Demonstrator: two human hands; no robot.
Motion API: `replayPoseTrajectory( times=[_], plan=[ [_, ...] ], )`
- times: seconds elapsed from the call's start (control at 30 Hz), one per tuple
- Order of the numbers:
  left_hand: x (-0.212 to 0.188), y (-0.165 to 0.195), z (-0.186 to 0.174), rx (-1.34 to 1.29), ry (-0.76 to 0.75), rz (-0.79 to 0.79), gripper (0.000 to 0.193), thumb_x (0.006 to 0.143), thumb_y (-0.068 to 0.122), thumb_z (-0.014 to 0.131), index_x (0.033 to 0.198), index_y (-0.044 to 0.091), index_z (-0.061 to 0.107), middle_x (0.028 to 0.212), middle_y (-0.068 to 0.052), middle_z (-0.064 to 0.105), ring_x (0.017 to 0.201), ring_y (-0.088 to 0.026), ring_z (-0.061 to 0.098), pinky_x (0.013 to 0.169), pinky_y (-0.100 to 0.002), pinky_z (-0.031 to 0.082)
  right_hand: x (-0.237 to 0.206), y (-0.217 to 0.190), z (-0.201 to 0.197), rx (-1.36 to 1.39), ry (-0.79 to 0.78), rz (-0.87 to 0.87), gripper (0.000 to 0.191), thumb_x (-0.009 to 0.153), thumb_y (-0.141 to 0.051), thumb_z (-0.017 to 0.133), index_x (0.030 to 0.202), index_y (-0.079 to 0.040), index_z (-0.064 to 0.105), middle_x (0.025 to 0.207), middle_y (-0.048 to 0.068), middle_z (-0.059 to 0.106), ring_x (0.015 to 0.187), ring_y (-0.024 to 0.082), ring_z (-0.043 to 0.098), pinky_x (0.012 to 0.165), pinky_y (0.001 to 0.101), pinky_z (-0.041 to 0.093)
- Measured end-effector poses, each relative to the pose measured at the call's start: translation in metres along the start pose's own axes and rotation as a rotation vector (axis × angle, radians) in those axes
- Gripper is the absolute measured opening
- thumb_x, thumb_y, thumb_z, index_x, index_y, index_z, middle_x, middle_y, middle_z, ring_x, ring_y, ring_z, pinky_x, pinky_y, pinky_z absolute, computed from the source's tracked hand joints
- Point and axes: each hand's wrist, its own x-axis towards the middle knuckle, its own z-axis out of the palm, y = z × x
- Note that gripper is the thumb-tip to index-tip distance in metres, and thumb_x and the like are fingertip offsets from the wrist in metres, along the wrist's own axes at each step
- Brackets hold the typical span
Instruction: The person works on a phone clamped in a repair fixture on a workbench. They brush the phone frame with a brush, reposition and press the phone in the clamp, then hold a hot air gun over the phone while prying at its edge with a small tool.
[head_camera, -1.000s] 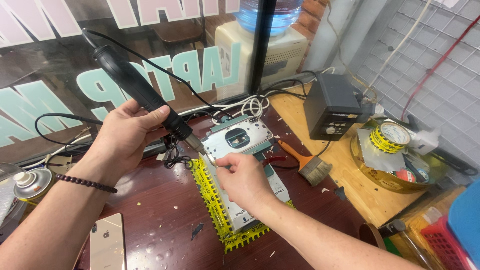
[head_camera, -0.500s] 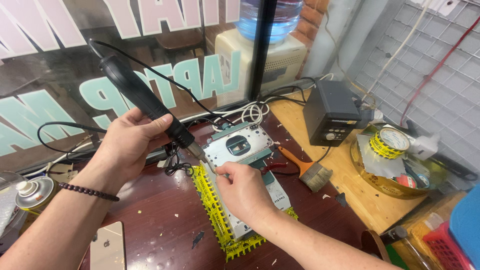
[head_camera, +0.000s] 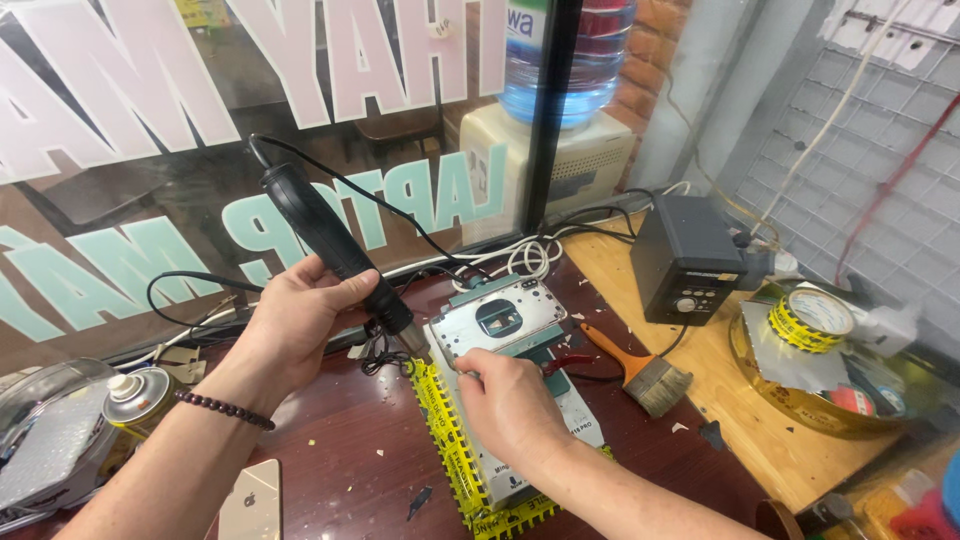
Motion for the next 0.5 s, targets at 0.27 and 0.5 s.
replayPoseTrajectory(
  times=[0.27,0.5],
  plan=[
    [-0.019,0.004,0.005,0.029,0.089,-0.069,0.015,0.089,0.007,0.071,0.103,0.004,0.066,0.095,-0.007,0.074,0.090,-0.021,0.073,0.081,-0.036,0.061,0.001,-0.002,0.001,0.067,-0.013,-0.031,0.021,0.090,-0.016,0.063,0.104,-0.006,0.075,0.080,0.017,0.076,0.074,0.029,0.076,0.071,0.0379,0.058],
    [-0.013,0.012,0.005,0.045,0.127,-0.103,0.016,0.089,0.006,0.069,0.105,0.006,0.067,0.098,-0.006,0.074,0.092,-0.020,0.075,0.085,-0.037,0.063,0.001,0.002,0.005,0.114,-0.008,0.074,0.021,0.088,-0.017,0.066,0.104,-0.008,0.076,0.073,0.015,0.075,0.064,0.023,0.073,0.065,0.0352,0.056]
  ],
)
